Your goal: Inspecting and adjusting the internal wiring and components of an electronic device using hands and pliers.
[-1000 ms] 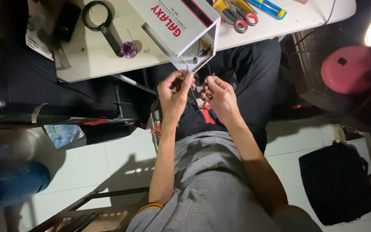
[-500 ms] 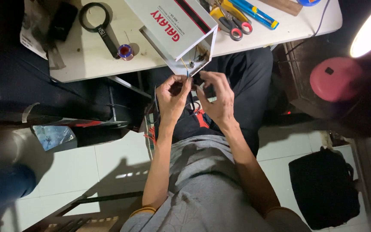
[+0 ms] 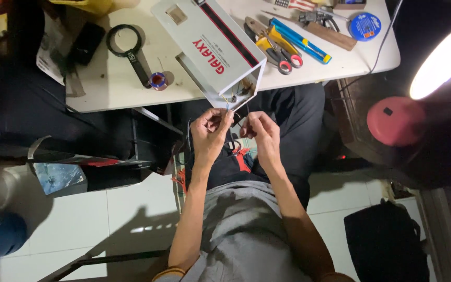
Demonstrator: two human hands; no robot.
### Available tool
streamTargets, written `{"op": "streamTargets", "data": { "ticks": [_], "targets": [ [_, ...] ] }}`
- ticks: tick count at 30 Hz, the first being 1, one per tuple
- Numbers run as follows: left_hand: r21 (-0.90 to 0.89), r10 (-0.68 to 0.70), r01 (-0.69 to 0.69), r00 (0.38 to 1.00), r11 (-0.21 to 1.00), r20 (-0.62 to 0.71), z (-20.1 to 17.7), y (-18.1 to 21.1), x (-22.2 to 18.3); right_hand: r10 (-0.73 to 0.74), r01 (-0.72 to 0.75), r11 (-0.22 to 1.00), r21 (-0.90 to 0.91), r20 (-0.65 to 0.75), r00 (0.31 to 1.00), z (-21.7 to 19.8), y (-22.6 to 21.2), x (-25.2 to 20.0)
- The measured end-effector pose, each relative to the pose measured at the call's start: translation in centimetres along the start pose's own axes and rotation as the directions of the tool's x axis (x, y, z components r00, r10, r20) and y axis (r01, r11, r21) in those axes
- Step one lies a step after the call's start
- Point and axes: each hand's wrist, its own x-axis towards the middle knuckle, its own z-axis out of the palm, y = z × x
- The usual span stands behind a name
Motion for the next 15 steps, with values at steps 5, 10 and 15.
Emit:
{"op": "streamTargets", "data": {
  "ticks": [5, 10, 15],
  "targets": [
    [0.038, 0.009, -0.009, 1.000, 0.999, -0.006, -0.3, -1.1, -0.1, -0.282, 0.291, 0.930, -0.225, 0.072, 0.957, 1.0, -2.0, 0.0],
    [0.057, 0.026, -0.025, 1.000, 0.998, -0.016, -0.2, -1.1, 0.1, -0.364, 0.402, 0.842, -0.361, 0.169, 0.916, 0.8, -1.0, 0.6],
    [0.059, 0.060, -0.059, 0.998, 0.997, -0.009, -0.3, -1.6, -0.3, -0.367, 0.409, 0.815, -0.411, 0.182, 0.912, 0.2, -0.6, 0.6]
  ]
}}
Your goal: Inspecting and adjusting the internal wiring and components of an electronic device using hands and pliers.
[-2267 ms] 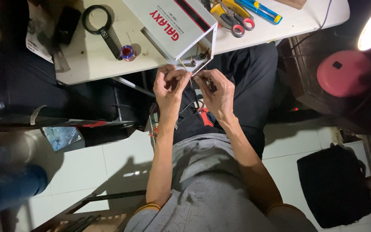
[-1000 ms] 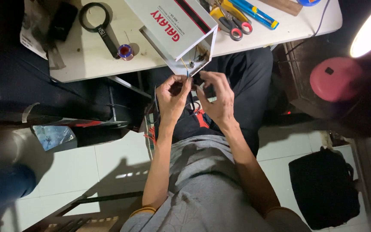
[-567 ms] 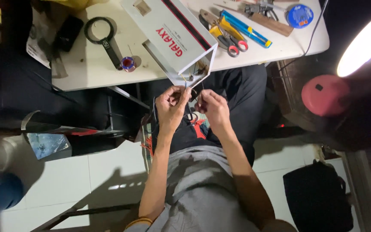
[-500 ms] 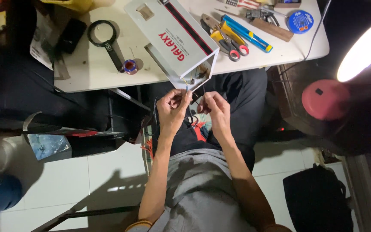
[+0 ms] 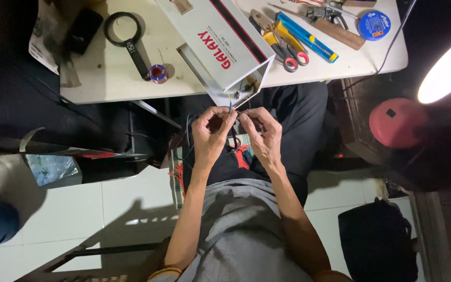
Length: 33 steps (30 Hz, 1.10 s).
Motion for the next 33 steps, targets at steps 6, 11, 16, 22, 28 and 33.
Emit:
{"op": "streamTargets", "data": {
  "ticks": [6, 11, 16, 22, 28, 33],
  "targets": [
    [-0.132, -0.013, 0.006, 0.998, 0.991, -0.054, 0.4, 1.0, -0.5, 0.000, 0.000, 1.000, -0.018, -0.008, 1.000, -0.3, -0.6, -0.3],
    [-0.195, -0.012, -0.005, 0.996, 0.981, -0.088, 0.5, 1.3, -0.7, 0.000, 0.000, 1.000, -0.026, 0.010, 1.000, -0.3, -0.7, -0.2],
    [-0.234, 0.001, -0.029, 0.993, 0.972, -0.121, 0.9, -0.4, -0.7, -0.014, 0.015, 0.999, -0.047, 0.017, 1.000, 0.1, -1.2, -0.1],
    [-0.240, 0.000, -0.060, 0.969, 0.969, -0.246, 1.1, -0.7, -1.2, 0.007, -0.005, 0.999, -0.054, 0.035, 0.999, 0.3, -1.5, -0.3],
    [-0.310, -0.041, -0.056, 0.954, 0.949, -0.298, 1.7, -1.3, -1.4, -0.007, 0.008, 0.999, -0.036, 0.030, 1.000, 0.5, -0.9, -0.3],
    [-0.256, -0.052, -0.041, 0.938, 0.966, -0.343, 2.2, -1.8, -1.7, -0.090, 0.090, 0.996, -0.025, 0.002, 0.996, 1.0, -1.8, 0.5]
  ]
}}
